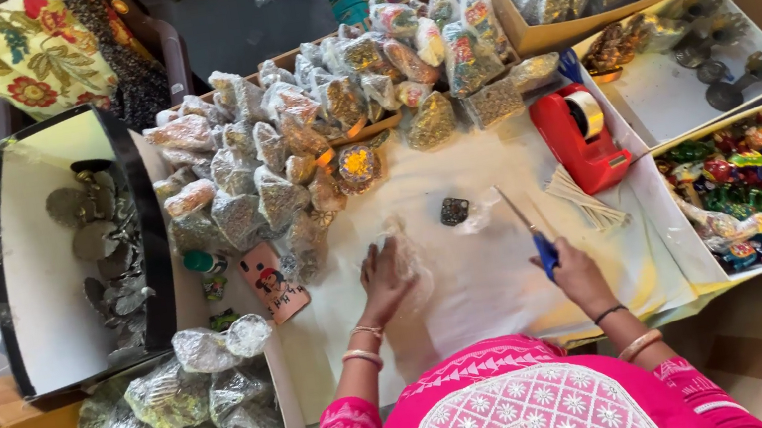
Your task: The person selects a small decorative item from a box and cleans it with a cloth. They then cut a piece of bubble wrap using scissors and wrap the item in it. Finally, they place the wrapped item into a box with other wrapped items.
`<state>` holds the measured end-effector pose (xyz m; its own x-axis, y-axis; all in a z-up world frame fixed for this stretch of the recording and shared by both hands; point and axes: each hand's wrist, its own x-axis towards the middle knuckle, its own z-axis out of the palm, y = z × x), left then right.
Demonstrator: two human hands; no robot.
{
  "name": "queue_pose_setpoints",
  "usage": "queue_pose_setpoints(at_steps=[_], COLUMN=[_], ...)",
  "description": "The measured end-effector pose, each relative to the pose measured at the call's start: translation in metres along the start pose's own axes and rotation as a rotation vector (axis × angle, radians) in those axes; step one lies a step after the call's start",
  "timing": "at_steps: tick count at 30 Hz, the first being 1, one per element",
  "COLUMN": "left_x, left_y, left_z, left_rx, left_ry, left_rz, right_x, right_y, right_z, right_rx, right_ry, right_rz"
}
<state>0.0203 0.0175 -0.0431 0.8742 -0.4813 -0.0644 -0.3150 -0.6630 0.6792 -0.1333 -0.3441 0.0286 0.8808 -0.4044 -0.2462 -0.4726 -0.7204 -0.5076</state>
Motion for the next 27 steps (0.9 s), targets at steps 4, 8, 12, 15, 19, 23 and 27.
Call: queue_pose_setpoints(at_steps=[4,8,12,15,19,23,27], left_x=[-0.009,-0.034,-0.061,-0.077,-0.095,-0.116,-0.131], left_y=[0.004,0.012,0.043,0.06,0.068,0.077,0.083], left_z=[-0.022,-0.034,-0.046,-0.043,-0.04,-0.034,-0.024], left_rx=[-0.611,-0.621,-0.204,-0.07,-0.014,-0.019,0.022], left_ry=[0.089,0.346,0.447,0.429,0.439,0.395,0.294], left_rz=[-0.034,-0.048,-0.067,-0.051,-0.096,-0.191,-0.159], right_x=[0.01,0.02,0.026,0.031,0.053,0.062,0.062], right_y=[0.038,0.064,0.048,0.015,0.013,0.009,-0.023], right_z=[-0.009,-0.004,-0.011,-0.036,-0.033,-0.028,-0.044], right_rx=[-0.089,-0.195,-0.308,-0.305,-0.394,-0.399,-0.32], right_ry=[0.159,0.14,0.182,0.107,0.144,0.087,0.175], right_rz=[-0.009,0.001,-0.065,-0.064,-0.145,-0.145,-0.292])
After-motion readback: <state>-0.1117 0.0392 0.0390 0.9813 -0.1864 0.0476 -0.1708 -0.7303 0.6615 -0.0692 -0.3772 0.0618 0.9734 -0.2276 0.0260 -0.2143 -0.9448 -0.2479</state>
